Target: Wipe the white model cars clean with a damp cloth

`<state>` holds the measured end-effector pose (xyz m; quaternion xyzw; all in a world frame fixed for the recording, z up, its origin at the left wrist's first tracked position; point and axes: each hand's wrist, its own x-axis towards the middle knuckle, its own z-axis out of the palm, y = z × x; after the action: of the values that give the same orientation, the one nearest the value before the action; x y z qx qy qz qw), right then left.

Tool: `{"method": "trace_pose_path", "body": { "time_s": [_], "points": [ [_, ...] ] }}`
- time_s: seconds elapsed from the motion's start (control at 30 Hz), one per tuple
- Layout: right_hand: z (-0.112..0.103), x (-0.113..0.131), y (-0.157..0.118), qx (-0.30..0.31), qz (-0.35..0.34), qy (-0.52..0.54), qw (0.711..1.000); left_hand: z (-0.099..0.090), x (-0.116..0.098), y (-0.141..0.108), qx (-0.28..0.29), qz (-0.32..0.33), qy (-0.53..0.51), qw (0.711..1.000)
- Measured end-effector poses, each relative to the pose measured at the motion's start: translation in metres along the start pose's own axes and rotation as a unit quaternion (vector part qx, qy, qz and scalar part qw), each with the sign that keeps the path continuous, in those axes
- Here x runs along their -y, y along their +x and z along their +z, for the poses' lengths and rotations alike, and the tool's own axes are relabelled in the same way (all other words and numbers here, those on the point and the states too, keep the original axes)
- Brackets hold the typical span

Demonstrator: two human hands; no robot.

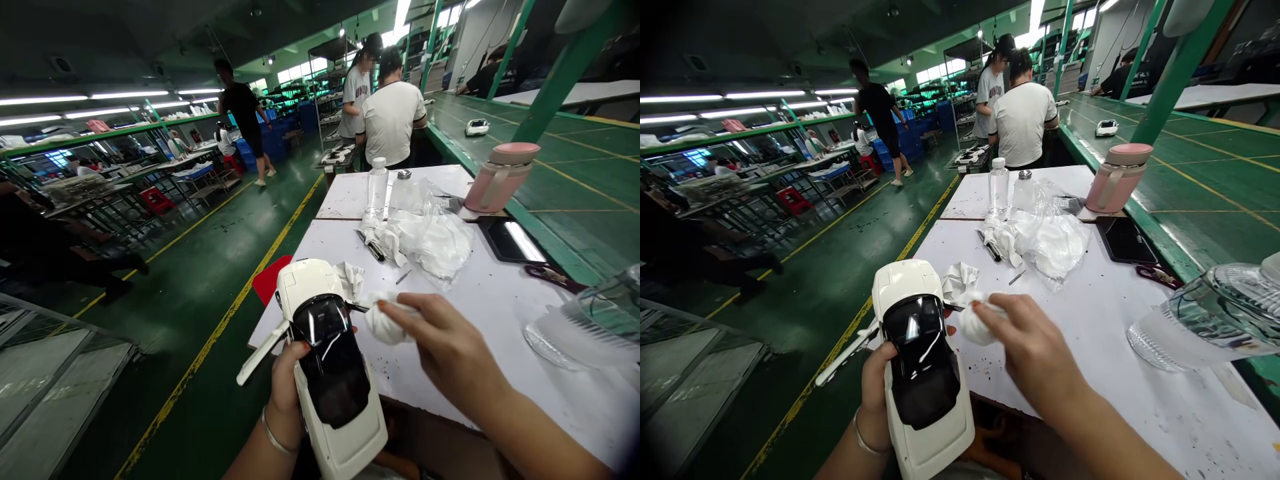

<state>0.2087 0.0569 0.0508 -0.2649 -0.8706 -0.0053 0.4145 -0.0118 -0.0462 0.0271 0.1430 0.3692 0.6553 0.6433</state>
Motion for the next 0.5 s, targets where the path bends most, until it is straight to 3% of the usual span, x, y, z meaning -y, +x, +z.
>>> {"method": "trace_pose_path", "body": {
  "time_s": [0.1, 0.2, 0.4, 0.5],
  "points": [
    [-0.016, -0.017, -0.001, -0.030, 0.088, -0.073, 0.993, 0.014, -0.009, -0.001, 0.008, -0.075, -0.082, 0.994],
    [-0.020, -0.014, 0.007, -0.060, 0.133, -0.062, 0.987, 0.028, -0.016, -0.002, -0.028, -0.100, -0.124, 0.987],
    [0.023, 0.003, 0.026, -0.025, 0.002, 0.008, 1.000, 0.039, -0.014, -0.009, -0.078, -0.162, -0.114, 0.977],
    [0.036, -0.004, 0.028, -0.009, -0.031, 0.003, 0.999, 0.038, -0.011, -0.010, -0.073, -0.114, -0.084, 0.987]
  ]
}}
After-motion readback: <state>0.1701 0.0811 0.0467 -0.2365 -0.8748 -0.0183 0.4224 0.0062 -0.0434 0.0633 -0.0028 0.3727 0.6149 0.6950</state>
